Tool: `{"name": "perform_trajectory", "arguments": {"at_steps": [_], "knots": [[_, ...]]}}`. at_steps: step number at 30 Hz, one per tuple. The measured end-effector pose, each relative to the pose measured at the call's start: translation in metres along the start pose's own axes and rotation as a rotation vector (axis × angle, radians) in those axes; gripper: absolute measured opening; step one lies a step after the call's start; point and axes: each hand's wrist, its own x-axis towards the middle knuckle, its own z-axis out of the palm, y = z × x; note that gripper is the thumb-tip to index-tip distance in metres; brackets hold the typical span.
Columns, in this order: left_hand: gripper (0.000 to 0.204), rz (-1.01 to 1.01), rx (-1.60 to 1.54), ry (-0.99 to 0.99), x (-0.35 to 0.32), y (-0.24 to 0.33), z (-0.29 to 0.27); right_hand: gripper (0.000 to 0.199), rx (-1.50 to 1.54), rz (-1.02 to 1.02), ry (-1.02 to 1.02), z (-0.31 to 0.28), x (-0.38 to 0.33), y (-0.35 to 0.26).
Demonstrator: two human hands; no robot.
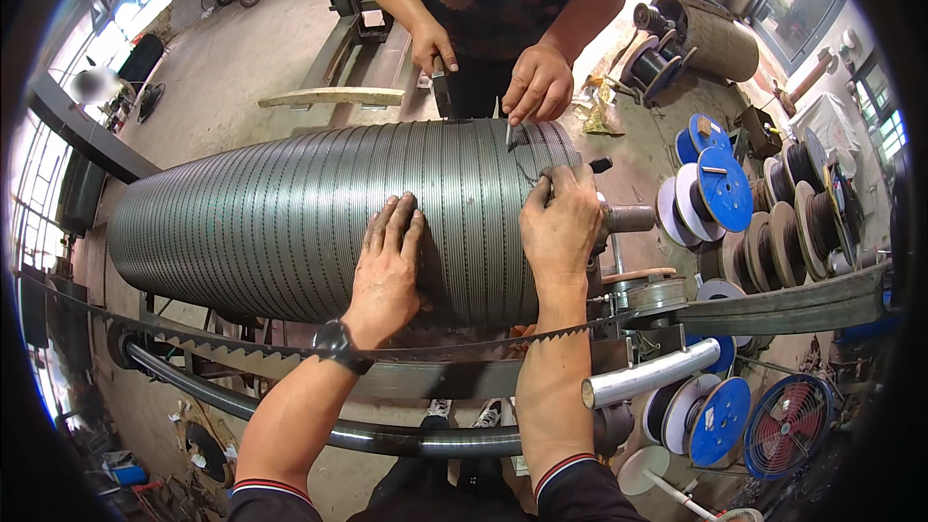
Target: The person secures a metal band around a large rotating metal cylinder using a hammer and chisel. A coworker assists by holding the cylinder steady while the person taps the chisel to fasten the band in place.
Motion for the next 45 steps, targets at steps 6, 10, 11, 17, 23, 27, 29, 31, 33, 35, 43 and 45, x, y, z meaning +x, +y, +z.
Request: {"name": "perform_trajectory", "arguments": {"at_steps": [6, 10, 11, 17, 23, 27, 29, 31, 33, 35, 43, 45], "knots": [[0.127, -0.007, -0.002, -0.004, 0.0, 0.0, 0.0, 0.007, -0.007, -0.012, -0.017, 0.001, -0.001, -0.002], [0.128, -0.005, -0.001, 0.006, -0.001, -0.003, 0.003, 0.006, -0.007, -0.027, -0.016, 0.0, -0.003, -0.009], [0.128, -0.003, -0.001, 0.008, -0.001, -0.003, 0.003, 0.006, 0.005, -0.024, -0.02, 0.0, -0.003, -0.01], [0.126, 0.012, -0.003, 0.016, 0.001, -0.001, 0.007, 0.006, -0.019, -0.016, -0.05, -0.005, -0.006, -0.003], [0.123, 0.002, 0.005, 0.039, -0.003, -0.007, 0.002, 0.01, 0.089, 0.088, -0.016, -0.051, -0.115, -0.006], [0.125, 0.019, -0.02, 0.011, 0.0, -0.001, 0.004, 0.013, 0.109, -0.089, 0.017, -0.051, -0.161, -0.015], [0.127, 0.01, 0.001, 0.013, 0.0, -0.001, 0.003, 0.01, 0.139, -0.165, 0.038, -0.043, -0.165, -0.016], [0.127, -0.005, 0.012, 0.004, 0.0, 0.0, 0.003, 0.01, 0.099, -0.17, 0.057, -0.042, -0.162, -0.011], [0.129, -0.012, 0.017, 0.003, -0.001, -0.004, 0.005, 0.013, 0.09, -0.169, 0.081, -0.042, -0.157, -0.011], [0.126, -0.04, 0.009, -0.023, 0.0, -0.002, 0.002, 0.016, 0.112, -0.146, 0.072, -0.043, -0.161, -0.008], [0.121, -0.031, 0.049, -0.027, 0.002, -0.004, 0.005, 0.027, 0.196, -0.127, 0.084, -0.05, -0.182, 0.001], [0.125, -0.004, 0.056, 0.021, 0.0, -0.009, 0.012, 0.03, 0.222, -0.137, 0.073, -0.056, -0.186, 0.004]]}}
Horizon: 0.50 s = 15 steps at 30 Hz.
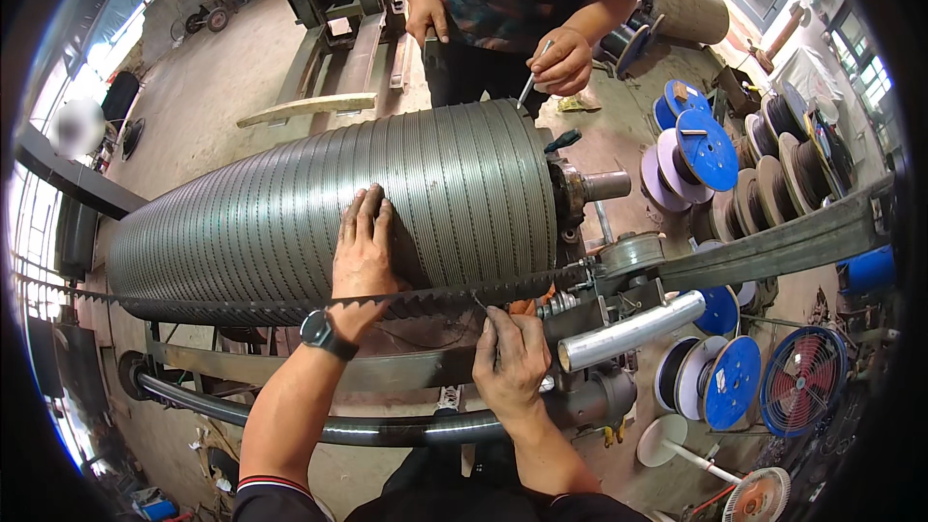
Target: The person secures a metal band around a large rotating metal cylinder using a hammer and chisel. A coworker assists by holding the cylinder steady while the person taps the chisel to fasten the band in place.
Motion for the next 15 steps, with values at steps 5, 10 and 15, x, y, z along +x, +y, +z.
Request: {"name": "perform_trajectory", "arguments": {"at_steps": [5, 10, 15], "knots": [[0.135, 0.033, -0.046, 0.015, 0.0, 0.005, -0.011, 0.032, 0.091, 0.096, -0.039, -0.024, -0.021, -0.009], [0.133, 0.021, -0.048, -0.034, 0.003, 0.008, -0.013, 0.028, 0.215, 0.225, -0.103, -0.054, -0.034, -0.025], [0.132, -0.015, -0.025, -0.056, 0.005, 0.008, -0.013, 0.02, 0.357, 0.365, -0.283, -0.076, -0.059, -0.029]]}}
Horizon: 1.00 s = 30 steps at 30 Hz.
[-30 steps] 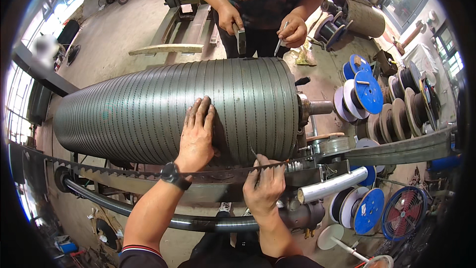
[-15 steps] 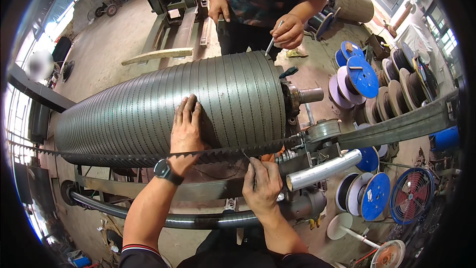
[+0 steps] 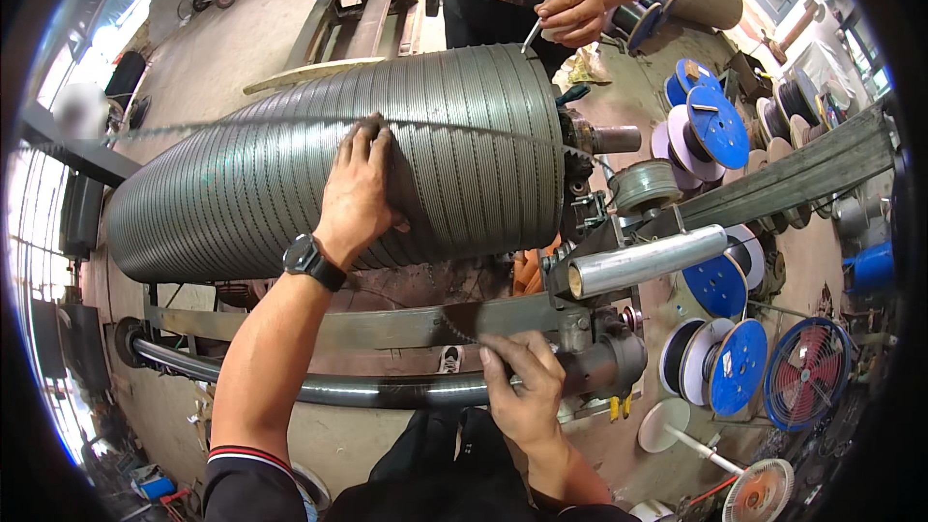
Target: The person secures a metal band around a large rotating metal cylinder using a hammer and chisel. A coworker assists by holding the cylinder steady while the person taps the chisel to fasten the band in place.
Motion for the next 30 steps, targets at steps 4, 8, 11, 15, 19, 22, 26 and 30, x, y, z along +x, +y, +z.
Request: {"name": "perform_trajectory", "arguments": {"at_steps": [4, 8, 11, 15, 19, 22, 26, 30], "knots": [[0.127, -0.008, 0.073, 0.018, 0.0, 0.005, -0.004, 0.02, 0.027, -0.042, -0.074, -0.011, -0.026, 0.019], [0.128, -0.027, 0.074, 0.009, -0.003, 0.003, -0.005, 0.019, 0.034, 0.01, -0.114, -0.023, -0.055, 0.031], [0.13, -0.018, 0.07, 0.013, -0.002, 0.005, -0.003, 0.02, 0.038, -0.028, -0.126, -0.028, -0.063, 0.036], [0.13, -0.011, 0.066, 0.016, -0.003, 0.008, -0.004, 0.021, 0.062, 0.021, -0.2, -0.025, -0.065, 0.036], [0.131, -0.009, 0.092, 0.009, -0.002, 0.007, -0.003, 0.023, 0.092, -0.013, -0.23, -0.019, -0.058, 0.034], [0.131, -0.027, 0.114, 0.002, 0.0, 0.01, -0.003, 0.023, 0.1, -0.023, -0.242, -0.02, -0.053, 0.037], [0.131, -0.014, 0.106, 0.01, 0.0, 0.008, -0.002, 0.022, 0.099, -0.023, -0.223, -0.024, -0.049, 0.046], [0.131, -0.017, 0.132, 0.012, 0.001, 0.006, -0.001, 0.021, 0.084, -0.063, -0.217, -0.026, -0.043, 0.047]]}}
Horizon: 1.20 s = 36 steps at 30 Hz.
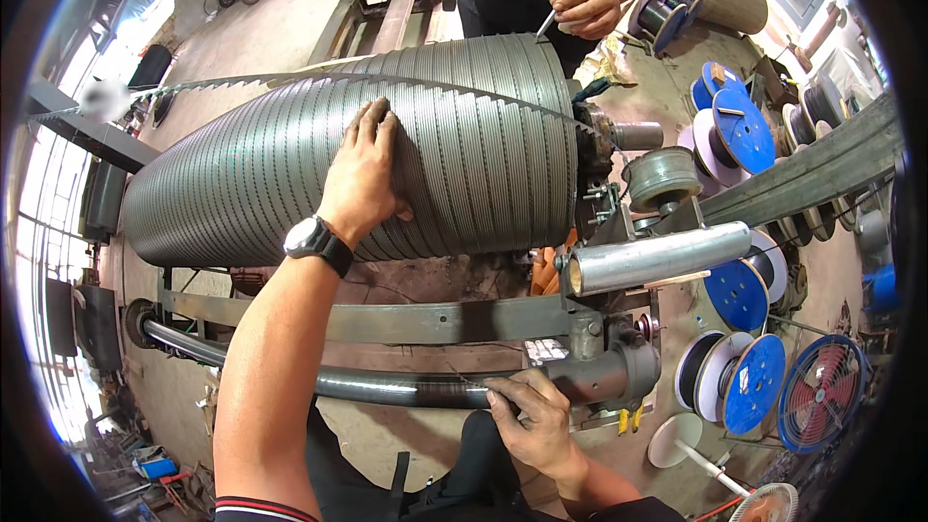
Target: The person secures a metal band around a large rotating metal cylinder using a hammer and chisel. A coworker assists by holding the cylinder steady while the person taps the chisel to fasten the band in place.
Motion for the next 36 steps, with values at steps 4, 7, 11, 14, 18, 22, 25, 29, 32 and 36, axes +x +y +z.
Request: {"name": "perform_trajectory", "arguments": {"at_steps": [4, 7, 11, 14, 18, 22, 25, 29, 32, 36], "knots": [[0.131, -0.023, -0.027, -0.01, -0.001, 0.004, -0.003, 0.023, -0.007, -0.05, 0.017, -0.004, 0.0, 0.0], [0.13, -0.016, -0.043, 0.005, -0.002, 0.002, -0.004, 0.023, -0.02, -0.044, 0.026, -0.004, -0.001, 0.003], [0.13, -0.012, -0.018, -0.006, -0.003, 0.003, -0.003, 0.023, -0.06, -0.046, 0.066, 0.0, 0.001, -0.001], [0.131, -0.005, -0.008, -0.006, -0.003, 0.005, -0.002, 0.022, -0.071, 0.011, 0.122, 0.006, 0.006, -0.007], [0.131, 0.015, 0.016, 0.004, -0.004, 0.004, 0.002, 0.021, -0.086, 0.065, 0.14, 0.012, 0.004, -0.01], [0.131, 0.022, 0.001, 0.024, -0.009, 0.007, 0.004, 0.023, -0.036, 0.011, 0.131, 0.016, 0.007, -0.002], [0.132, 0.028, 0.028, 0.011, -0.015, 0.007, 0.007, 0.021, -0.017, 0.063, 0.112, 0.013, 0.008, -0.005], [0.131, 0.048, 0.045, 0.03, -0.025, 0.006, 0.016, 0.021, -0.037, 0.003, 0.136, 0.01, 0.011, 0.002], [0.122, 0.059, 0.042, 0.047, -0.036, 0.005, 0.023, 0.021, -0.053, -0.011, 0.142, 0.003, 0.014, 0.0], [0.12, 0.087, 0.071, 0.107, -0.045, 0.004, 0.038, 0.02, -0.037, 0.054, 0.104, -0.001, 0.019, -0.003]]}}
